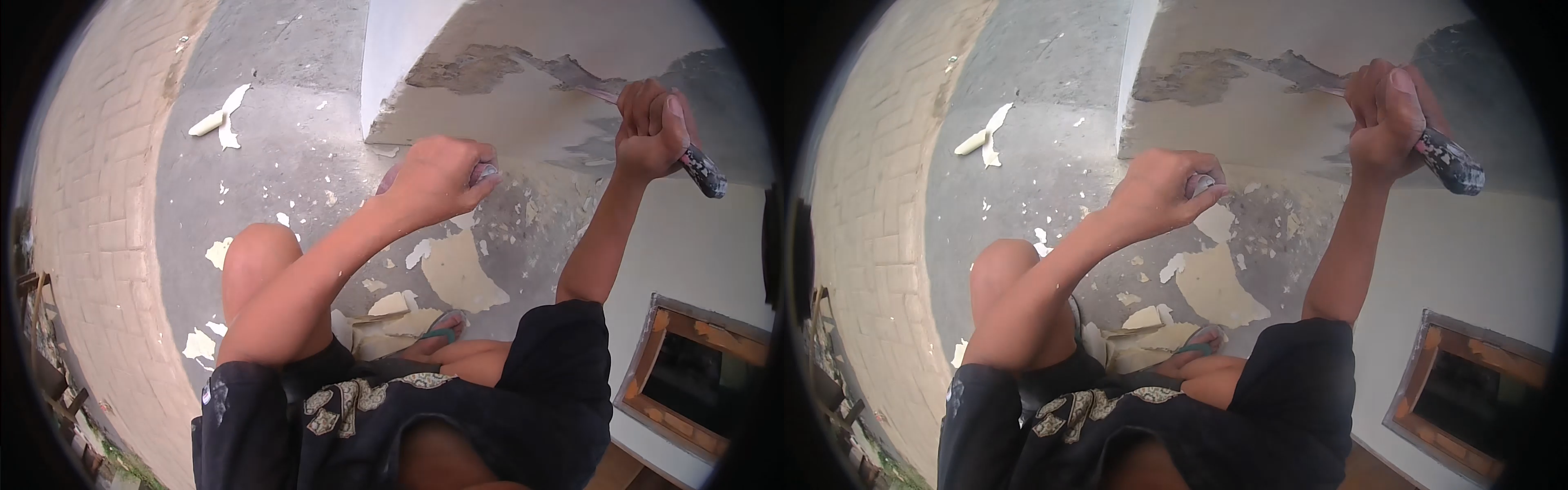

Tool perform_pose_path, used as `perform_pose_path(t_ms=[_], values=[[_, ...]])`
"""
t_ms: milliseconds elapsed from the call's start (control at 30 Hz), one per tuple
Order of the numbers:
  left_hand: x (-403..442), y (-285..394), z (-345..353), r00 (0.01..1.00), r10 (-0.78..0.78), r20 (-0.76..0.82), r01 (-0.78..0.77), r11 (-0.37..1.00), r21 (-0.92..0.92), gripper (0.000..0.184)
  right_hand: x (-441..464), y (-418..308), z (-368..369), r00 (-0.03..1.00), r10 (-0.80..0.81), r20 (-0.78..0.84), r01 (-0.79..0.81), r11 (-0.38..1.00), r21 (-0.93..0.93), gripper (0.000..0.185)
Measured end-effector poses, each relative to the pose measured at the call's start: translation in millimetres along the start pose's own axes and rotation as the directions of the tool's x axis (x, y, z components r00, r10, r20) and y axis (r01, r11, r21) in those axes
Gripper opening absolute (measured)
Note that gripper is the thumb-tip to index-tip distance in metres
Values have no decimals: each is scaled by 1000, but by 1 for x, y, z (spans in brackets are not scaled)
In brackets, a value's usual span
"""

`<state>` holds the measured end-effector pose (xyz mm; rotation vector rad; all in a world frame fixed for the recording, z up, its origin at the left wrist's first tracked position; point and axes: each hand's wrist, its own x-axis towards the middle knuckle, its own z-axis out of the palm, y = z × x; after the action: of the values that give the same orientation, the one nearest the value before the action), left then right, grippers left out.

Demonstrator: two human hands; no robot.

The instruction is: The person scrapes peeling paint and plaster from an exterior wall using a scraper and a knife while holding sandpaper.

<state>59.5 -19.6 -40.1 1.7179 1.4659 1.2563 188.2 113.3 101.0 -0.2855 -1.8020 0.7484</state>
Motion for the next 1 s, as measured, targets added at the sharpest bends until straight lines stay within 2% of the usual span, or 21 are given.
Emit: perform_pose_path(t_ms=[67, 167, 267, 300, 400, 433, 467, 533, 633, 700, 733, 800, 833, 900, 1000], values=[[-4, -2, 1, 1000, -5, 13, 5, 1000, 17, 14, -3, -3, 3, 997, -54, 48, 56, 998, -24, 34], [-1, -1, -1, 998, -9, 57, 7, 1000, 23, 14, -6, 5, 5, 998, -56, -5, 55, 995, -79, 33], [-5, -1, 2, 998, -22, 61, 20, 999, 32, 15, -4, -7, 4, 987, -116, 114, 102, 988, 117, 35], [-4, 0, 2, 996, -33, 84, 30, 999, 43, 15, 0, -2, 0, 976, -102, 192, 87, 992, 88, 32], [-4, -1, 2, 997, -13, 74, 10, 999, 44, 16, -15, 5, 3, 978, -95, 188, 152, 935, -320, 27], [-5, -1, 3, 998, 3, 62, -5, 999, 35, 16, -17, 5, -2, 948, -141, 284, 242, 901, -360, 22], [-5, -3, 3, 997, -4, 72, 1, 999, 36, 16, -22, 8, -2, 945, -193, 265, 264, 926, -269, 19], [-5, -4, 2, 994, -15, 104, 11, 999, 36, 16, -21, -7, 17, 890, -259, 375, 385, 867, -315, 26], [-3, -1, -2, 987, -43, 156, 32, 997, 74, 15, -15, 21, 10, 789, -173, 590, 522, 697, -492, 17], [-3, 2, -5, 990, -111, 91, 103, 991, 91, 16, -25, 15, 24, 734, -215, 644, 533, 771, -348, 24], [-1, 3, -6, 987, -145, 69, 138, 986, 91, 16, -32, 7, 36, 685, -162, 711, 540, 767, -346, 25], [8, 1, -22, 917, -395, 53, 388, 916, 104, 18, -45, 7, 51, 631, -46, 774, 499, 789, -359, 25], [9, -7, -28, 918, -397, 23, 397, 916, -48, 23, -51, 14, 55, 619, -2, 785, 460, 811, -361, 24], [6, -29, -36, 906, -422, -25, 388, 854, -346, 35, -66, 20, 60, 663, -57, 747, 474, 803, -360, 21], [5, -6, -65, 774, -561, 295, 626, 608, -487, 58, -80, 11, 65, 689, -117, 715, 504, 786, -357, 20]])
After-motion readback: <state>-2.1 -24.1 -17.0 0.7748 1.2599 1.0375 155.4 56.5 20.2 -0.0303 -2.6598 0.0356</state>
